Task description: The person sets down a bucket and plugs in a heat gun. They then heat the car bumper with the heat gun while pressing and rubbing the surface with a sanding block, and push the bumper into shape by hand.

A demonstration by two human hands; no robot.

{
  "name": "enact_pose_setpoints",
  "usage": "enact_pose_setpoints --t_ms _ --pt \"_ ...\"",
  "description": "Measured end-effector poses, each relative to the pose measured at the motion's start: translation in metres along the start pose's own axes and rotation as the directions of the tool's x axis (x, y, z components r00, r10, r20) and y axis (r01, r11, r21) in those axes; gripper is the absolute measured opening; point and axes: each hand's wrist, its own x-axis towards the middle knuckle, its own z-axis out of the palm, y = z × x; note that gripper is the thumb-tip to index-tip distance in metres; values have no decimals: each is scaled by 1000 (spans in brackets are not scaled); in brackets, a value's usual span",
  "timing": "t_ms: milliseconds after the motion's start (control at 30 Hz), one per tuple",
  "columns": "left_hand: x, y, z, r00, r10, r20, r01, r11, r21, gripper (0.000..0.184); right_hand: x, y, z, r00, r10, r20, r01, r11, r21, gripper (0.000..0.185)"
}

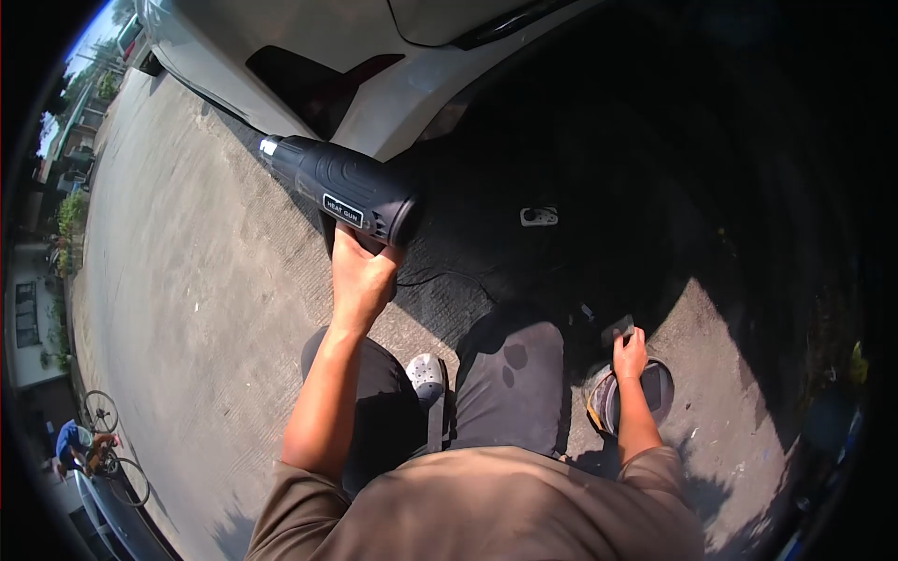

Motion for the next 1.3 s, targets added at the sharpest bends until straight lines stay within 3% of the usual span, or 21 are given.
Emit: enact_pose_setpoints --t_ms 133,200,333,467,600,733,867,967,1067,1233,1300 --pt "-26 -29 8 997 79 -23 -79 996 -36 54 11 18 12 997 39 69 -46 993 106 29" --pt "-38 -57 10 998 67 10 -67 996 -53 52 35 14 8 989 98 108 -136 888 440 31" --pt "-54 -67 26 998 9 56 1 984 -178 40 82 -93 -75 995 91 45 -92 629 772 47" --pt "-54 -70 32 982 107 159 -51 946 -320 41 122 -186 -132 998 -30 54 -32 491 870 47" --pt "-54 -59 38 981 93 172 -7 895 -446 45 125 -279 -168 989 -150 -8 67 395 916 40" --pt "-48 -55 37 974 124 192 -5 852 -523 50 126 -361 -204 928 -365 73 62 346 936 41" --pt "-42 -34 20 964 83 251 57 862 -503 52 137 -454 -237 791 -583 183 196 526 828 42" --pt "-40 -26 7 962 69 265 70 874 -482 53 136 -515 -242 698 -681 221 388 619 683 43" --pt "-31 -30 -1 956 47 290 91 891 -445 53 145 -546 -211 565 -824 49 538 413 735 41" --pt "-8 -41 -23 946 -13 323 117 946 -304 48 159 -586 -183 461 -887 8 597 317 737 42" --pt "-3 -45 -23 951 -45 307 125 961 -247 49 162 -591 -176 404 -910 -93 643 211 736 42"
